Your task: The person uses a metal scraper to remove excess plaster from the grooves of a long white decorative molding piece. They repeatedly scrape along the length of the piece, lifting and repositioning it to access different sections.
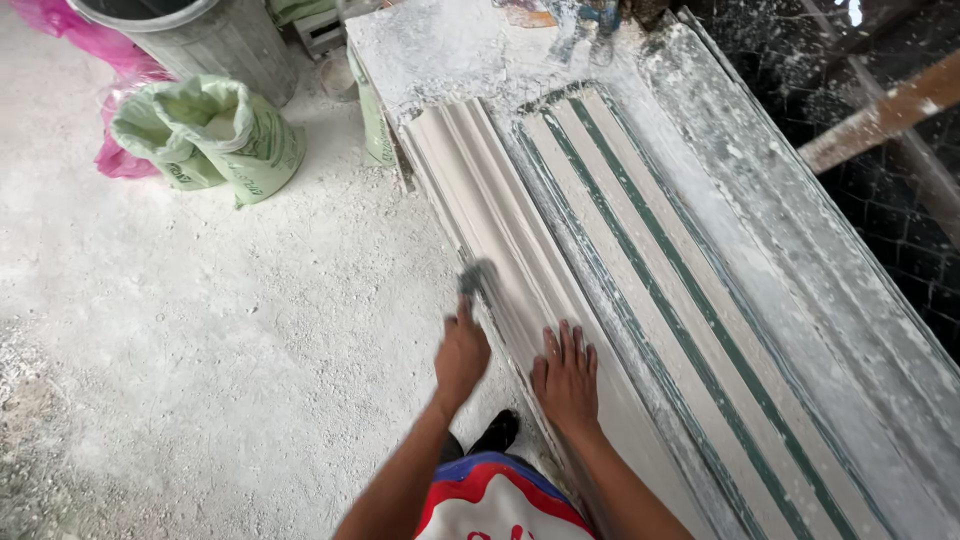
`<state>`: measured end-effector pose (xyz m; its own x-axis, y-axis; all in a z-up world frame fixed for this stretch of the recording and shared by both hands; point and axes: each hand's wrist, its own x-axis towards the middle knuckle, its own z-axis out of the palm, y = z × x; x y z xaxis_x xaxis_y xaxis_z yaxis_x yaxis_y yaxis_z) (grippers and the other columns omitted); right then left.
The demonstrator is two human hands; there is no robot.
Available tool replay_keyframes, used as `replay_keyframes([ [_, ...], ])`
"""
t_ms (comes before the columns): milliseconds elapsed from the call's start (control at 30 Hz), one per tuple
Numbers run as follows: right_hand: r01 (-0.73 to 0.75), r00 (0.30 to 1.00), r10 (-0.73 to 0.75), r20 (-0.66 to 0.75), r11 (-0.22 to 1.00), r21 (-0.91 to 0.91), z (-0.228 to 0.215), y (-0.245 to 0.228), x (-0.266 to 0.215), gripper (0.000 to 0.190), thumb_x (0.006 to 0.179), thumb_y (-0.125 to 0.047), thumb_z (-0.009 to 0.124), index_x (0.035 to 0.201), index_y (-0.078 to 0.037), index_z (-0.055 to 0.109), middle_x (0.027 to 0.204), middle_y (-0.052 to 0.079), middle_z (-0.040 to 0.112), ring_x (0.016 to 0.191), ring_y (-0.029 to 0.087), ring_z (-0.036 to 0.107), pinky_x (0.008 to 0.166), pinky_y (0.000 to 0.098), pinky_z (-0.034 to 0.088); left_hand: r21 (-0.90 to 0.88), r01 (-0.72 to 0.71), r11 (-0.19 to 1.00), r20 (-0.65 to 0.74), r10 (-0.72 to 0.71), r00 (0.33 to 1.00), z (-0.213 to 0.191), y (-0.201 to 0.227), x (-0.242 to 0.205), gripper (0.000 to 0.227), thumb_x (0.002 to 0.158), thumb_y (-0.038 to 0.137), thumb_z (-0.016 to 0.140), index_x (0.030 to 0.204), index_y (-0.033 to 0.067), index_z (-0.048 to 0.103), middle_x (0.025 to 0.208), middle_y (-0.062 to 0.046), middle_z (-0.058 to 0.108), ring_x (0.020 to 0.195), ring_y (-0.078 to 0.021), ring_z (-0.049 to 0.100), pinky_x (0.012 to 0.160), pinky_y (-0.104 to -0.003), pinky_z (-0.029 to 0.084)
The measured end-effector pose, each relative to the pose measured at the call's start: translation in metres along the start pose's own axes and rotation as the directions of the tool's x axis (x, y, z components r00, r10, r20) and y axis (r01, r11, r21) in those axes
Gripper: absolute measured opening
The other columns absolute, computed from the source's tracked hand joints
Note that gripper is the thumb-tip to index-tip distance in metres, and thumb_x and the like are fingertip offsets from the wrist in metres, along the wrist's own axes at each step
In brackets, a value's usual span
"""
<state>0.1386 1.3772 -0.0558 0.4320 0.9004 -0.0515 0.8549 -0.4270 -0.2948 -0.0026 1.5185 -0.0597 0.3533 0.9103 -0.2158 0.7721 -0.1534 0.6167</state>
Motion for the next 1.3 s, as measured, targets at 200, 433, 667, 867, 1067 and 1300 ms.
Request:
replay_keyframes([
  [200,0.023,1.0,-0.023,0.005,1.0,0.022,0.002,0.005,0.001,0.057,0.101,-0.032,0.046,0.15,-0.003,0.045,0.16,0.024,0.035,0.15,0.044,0.028,0.12,0.0603,0.018,0.009,0.207,0.978,0.117,-0.206,0.971,-0.002,-0.007,0.043,0.052,0.105,0.033,0.045,0.153,0.013,0.037,0.108,-0.027,0.064,0.074,-0.0396,0.073,0.057,-0.05,0.061],
  [433,0.065,0.997,-0.065,-0.052,0.998,0.013,0.01,-0.001,0.038,0.056,0.097,-0.031,0.049,0.148,-0.009,0.047,0.16,0.022,0.035,0.152,0.045,0.023,0.119,0.0685,0.012,0.039,0.126,0.991,0.02,-0.127,0.992,-0.038,-0.014,0.095,0.049,0.105,0.034,0.045,0.15,0.0144,0.044,0.101,-0.022,0.066,0.069,-0.0332,0.071,0.053,-0.047,0.06],
  [667,0.117,0.993,-0.117,-0.014,0.993,0.014,0.025,-0.054,0.171,0.058,0.099,-0.033,0.048,0.153,-0.011,0.042,0.163,0.023,0.03,0.153,0.046,0.02,0.12,0.0673,0.01,0.103,-0.044,0.994,-0.128,0.057,0.99,-0.043,-0.027,0.163,0.05,0.106,0.031,0.046,0.152,0.0117,0.045,0.098,-0.023,0.068,0.059,-0.0327,0.066,0.043,-0.044,0.053],
  [867,0.013,0.999,-0.013,0.032,1.0,0.02,0.023,-0.08,0.218,0.059,0.101,-0.035,0.047,0.155,-0.01,0.041,0.164,0.022,0.031,0.152,0.043,0.024,0.122,0.0612,0.011,0.058,-0.075,0.995,-0.046,0.078,0.996,-0.049,-0.024,0.158,0.057,0.105,0.029,0.046,0.154,0.0032,0.034,0.107,-0.033,0.063,0.053,-0.0346,0.067,0.036,-0.043,0.053],
  [1067,-0.018,1.0,0.018,-0.006,1.0,0.007,0.022,-0.082,0.21,0.059,0.099,-0.036,0.048,0.152,-0.01,0.046,0.162,0.019,0.036,0.151,0.04,0.03,0.123,0.0598,0.015,0.03,0.005,1.0,0.065,-0.007,0.998,-0.067,-0.034,0.223,0.058,0.107,0.024,0.037,0.16,0.0043,0.023,0.116,-0.036,0.059,0.054,-0.0328,0.07,0.038,-0.042,0.057],
  [1300,0.026,0.997,-0.026,-0.079,1.0,-0.004,0.019,-0.082,0.219,0.057,0.097,-0.036,0.052,0.148,-0.009,0.051,0.158,0.021,0.042,0.148,0.04,0.035,0.121,0.0597,0.02,0.054,0.015,0.998,0.162,-0.023,0.986,-0.096,-0.011,0.216,0.06,0.105,0.027,0.042,0.156,0.0006,0.024,0.124,-0.043,0.054,0.063,-0.0404,0.071,0.043,-0.045,0.058],
])
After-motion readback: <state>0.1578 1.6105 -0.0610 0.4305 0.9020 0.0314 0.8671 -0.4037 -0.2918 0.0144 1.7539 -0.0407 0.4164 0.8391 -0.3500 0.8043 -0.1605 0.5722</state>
